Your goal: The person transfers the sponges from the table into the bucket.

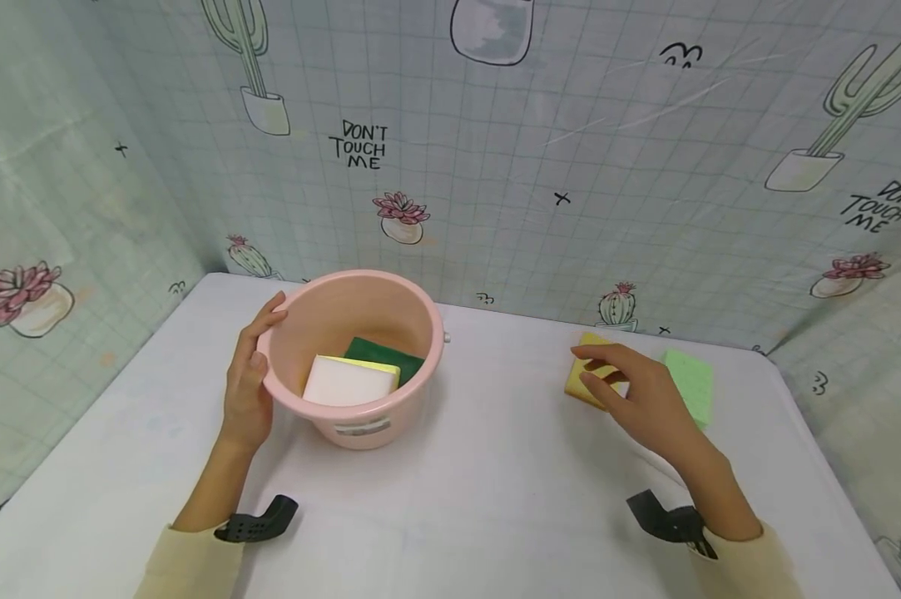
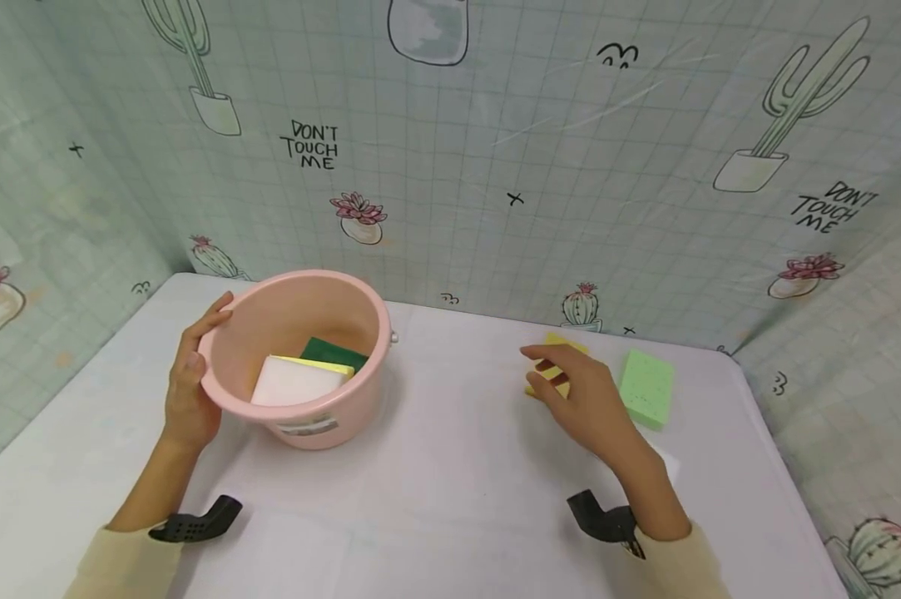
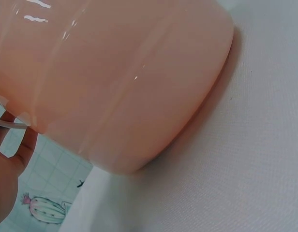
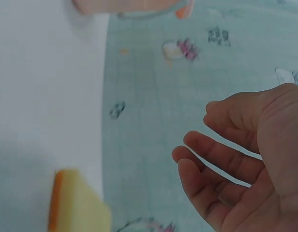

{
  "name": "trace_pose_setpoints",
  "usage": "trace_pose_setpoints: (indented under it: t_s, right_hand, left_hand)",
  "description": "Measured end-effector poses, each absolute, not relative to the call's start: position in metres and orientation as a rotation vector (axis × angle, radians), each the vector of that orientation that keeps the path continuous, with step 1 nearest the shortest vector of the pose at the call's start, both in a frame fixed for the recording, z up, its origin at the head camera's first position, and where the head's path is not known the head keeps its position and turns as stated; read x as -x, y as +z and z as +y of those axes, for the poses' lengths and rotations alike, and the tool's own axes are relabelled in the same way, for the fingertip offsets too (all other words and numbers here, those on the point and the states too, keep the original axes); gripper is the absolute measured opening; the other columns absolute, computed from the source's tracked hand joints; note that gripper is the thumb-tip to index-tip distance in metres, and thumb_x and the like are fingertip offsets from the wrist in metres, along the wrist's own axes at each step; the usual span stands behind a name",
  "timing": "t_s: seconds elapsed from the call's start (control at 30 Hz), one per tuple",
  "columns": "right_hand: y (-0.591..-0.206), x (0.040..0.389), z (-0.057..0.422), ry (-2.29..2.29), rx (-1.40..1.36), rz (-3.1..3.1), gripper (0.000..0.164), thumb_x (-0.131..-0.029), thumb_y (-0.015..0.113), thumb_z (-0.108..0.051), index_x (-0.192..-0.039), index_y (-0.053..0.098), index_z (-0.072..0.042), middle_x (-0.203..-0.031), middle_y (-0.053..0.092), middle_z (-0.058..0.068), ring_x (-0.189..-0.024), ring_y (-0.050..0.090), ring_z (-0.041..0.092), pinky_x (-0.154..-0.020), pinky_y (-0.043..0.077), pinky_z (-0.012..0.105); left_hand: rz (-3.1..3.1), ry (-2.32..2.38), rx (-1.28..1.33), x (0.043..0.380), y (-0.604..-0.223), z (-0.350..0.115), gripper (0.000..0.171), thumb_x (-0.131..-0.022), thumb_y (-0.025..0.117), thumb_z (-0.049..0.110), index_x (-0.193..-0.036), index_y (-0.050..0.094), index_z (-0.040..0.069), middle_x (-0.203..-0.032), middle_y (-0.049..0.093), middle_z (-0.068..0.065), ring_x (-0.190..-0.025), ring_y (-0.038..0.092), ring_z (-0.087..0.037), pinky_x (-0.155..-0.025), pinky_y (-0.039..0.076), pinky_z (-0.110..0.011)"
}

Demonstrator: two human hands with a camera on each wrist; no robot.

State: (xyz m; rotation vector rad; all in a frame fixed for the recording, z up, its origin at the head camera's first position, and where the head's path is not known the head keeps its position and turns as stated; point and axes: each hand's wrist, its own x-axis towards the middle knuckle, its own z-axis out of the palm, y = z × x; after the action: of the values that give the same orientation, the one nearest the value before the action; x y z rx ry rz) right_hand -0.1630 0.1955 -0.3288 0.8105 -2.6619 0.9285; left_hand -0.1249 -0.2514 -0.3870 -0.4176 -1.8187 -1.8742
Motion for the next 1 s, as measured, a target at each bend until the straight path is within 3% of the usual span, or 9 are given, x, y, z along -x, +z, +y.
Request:
trace_pose_setpoints:
  t_s: [0.23, 0.5, 0.8, 1.0]
  right_hand:
    - [-0.349, 0.138, 0.243, 0.81, -0.595, -2.756, 0.037, -0.087, 0.07, -0.012, -0.124, 0.062, -0.012, -0.11, 0.065, 0.006, -0.093, 0.062, 0.021, -0.072, 0.05, 0.017]
    - [-0.378, 0.111, 0.291, 0.866, -0.423, -2.721, 0.042, -0.084, 0.073, -0.011, -0.125, 0.061, -0.013, -0.114, 0.065, 0.004, -0.095, 0.055, -0.006, -0.074, 0.043, 0.006]
    - [-0.403, 0.091, 0.329, 0.83, -0.151, -2.826, 0.049, -0.08, 0.078, -0.032, -0.125, 0.061, -0.024, -0.123, 0.051, -0.016, -0.094, 0.044, -0.014, -0.066, 0.044, 0.013]
    - [-0.417, 0.092, 0.342, 0.819, -0.189, -2.892, 0.054, -0.077, 0.08, -0.032, -0.126, 0.061, -0.017, -0.133, 0.051, 0.005, -0.105, 0.032, -0.014, -0.072, 0.038, 0.007]
  left_hand:
    - [-1.807, -1.887, 0.405, 0.124, -0.387, -0.251, 0.049, -0.096, 0.043, 0.031, -0.137, 0.046, 0.004, -0.154, 0.025, -0.01, -0.14, 0.022, -0.027, -0.106, 0.032, -0.025]
    - [-1.816, -1.899, 0.391, 0.124, -0.387, -0.251, 0.049, -0.096, 0.042, 0.031, -0.137, 0.046, 0.006, -0.155, 0.024, -0.008, -0.139, 0.022, -0.027, -0.105, 0.033, -0.024]
    - [-1.811, -1.899, 0.401, 0.124, -0.387, -0.25, 0.05, -0.096, 0.043, 0.032, -0.138, 0.046, 0.005, -0.154, 0.025, -0.009, -0.139, 0.023, -0.027, -0.105, 0.033, -0.025]
    - [-1.791, -1.909, 0.423, 0.124, -0.387, -0.25, 0.051, -0.096, 0.043, 0.033, -0.137, 0.045, 0.004, -0.154, 0.024, -0.01, -0.139, 0.023, -0.028, -0.106, 0.032, -0.026]
